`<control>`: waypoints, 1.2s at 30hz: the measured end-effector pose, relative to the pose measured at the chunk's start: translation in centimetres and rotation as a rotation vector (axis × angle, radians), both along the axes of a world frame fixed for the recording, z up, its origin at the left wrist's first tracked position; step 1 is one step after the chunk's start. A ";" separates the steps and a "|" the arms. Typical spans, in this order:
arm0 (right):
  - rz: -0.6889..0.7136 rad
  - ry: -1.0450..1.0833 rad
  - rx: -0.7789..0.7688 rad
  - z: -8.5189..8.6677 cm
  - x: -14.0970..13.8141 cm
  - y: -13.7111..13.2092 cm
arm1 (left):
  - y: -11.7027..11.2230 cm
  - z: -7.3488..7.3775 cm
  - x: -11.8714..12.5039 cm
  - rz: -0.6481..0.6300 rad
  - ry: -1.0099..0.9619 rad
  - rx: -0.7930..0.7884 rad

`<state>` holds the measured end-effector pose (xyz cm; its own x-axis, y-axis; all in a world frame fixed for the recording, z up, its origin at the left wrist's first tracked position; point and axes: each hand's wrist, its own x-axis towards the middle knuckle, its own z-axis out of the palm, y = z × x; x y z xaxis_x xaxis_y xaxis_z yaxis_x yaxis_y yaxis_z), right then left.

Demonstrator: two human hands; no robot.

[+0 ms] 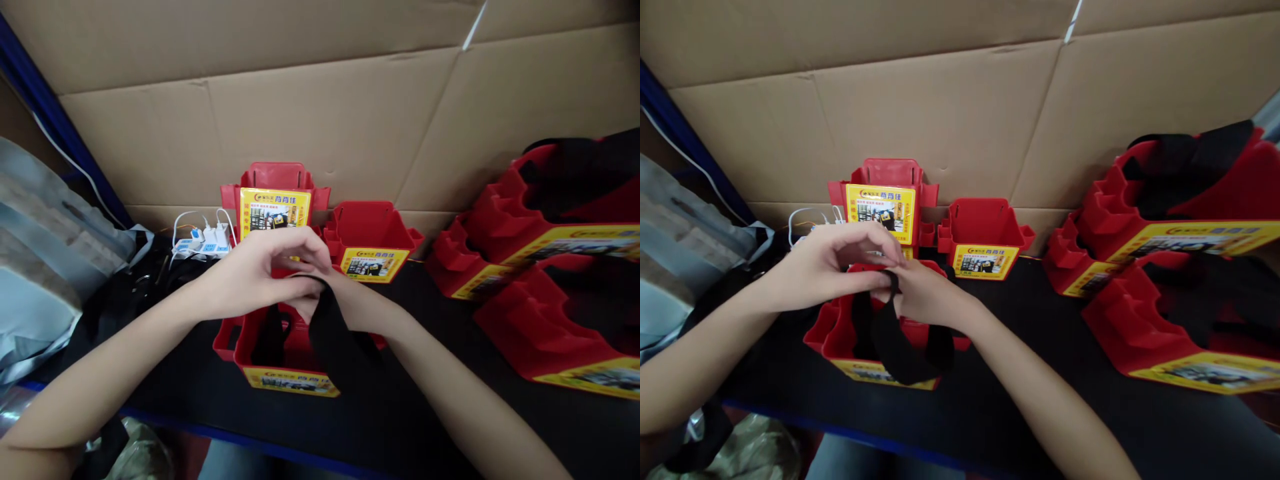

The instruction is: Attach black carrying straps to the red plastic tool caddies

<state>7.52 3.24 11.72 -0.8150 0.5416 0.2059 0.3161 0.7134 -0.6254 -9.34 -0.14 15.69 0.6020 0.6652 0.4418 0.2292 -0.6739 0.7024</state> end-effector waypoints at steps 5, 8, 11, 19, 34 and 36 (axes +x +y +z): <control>0.001 0.010 -0.352 0.8 1.0 -0.1 | -0.2 -1.6 -1.4 0.103 0.174 0.060; 0.053 -0.029 -0.467 0.3 1.0 -0.4 | -0.2 -2.9 -1.4 0.173 0.321 0.067; 0.058 0.036 -0.564 -0.1 0.8 -0.4 | -0.3 -3.5 -1.1 0.228 0.336 0.119; -0.069 0.469 -0.749 0.9 0.3 -2.1 | -0.4 -3.4 -0.8 0.415 0.243 0.332; -0.035 0.043 -0.446 2.2 1.9 -2.7 | 3.2 0.0 -5.7 -0.150 0.547 -0.395; 0.087 0.042 -0.571 2.5 2.4 -2.4 | 3.5 0.2 -6.3 -0.160 0.562 -0.430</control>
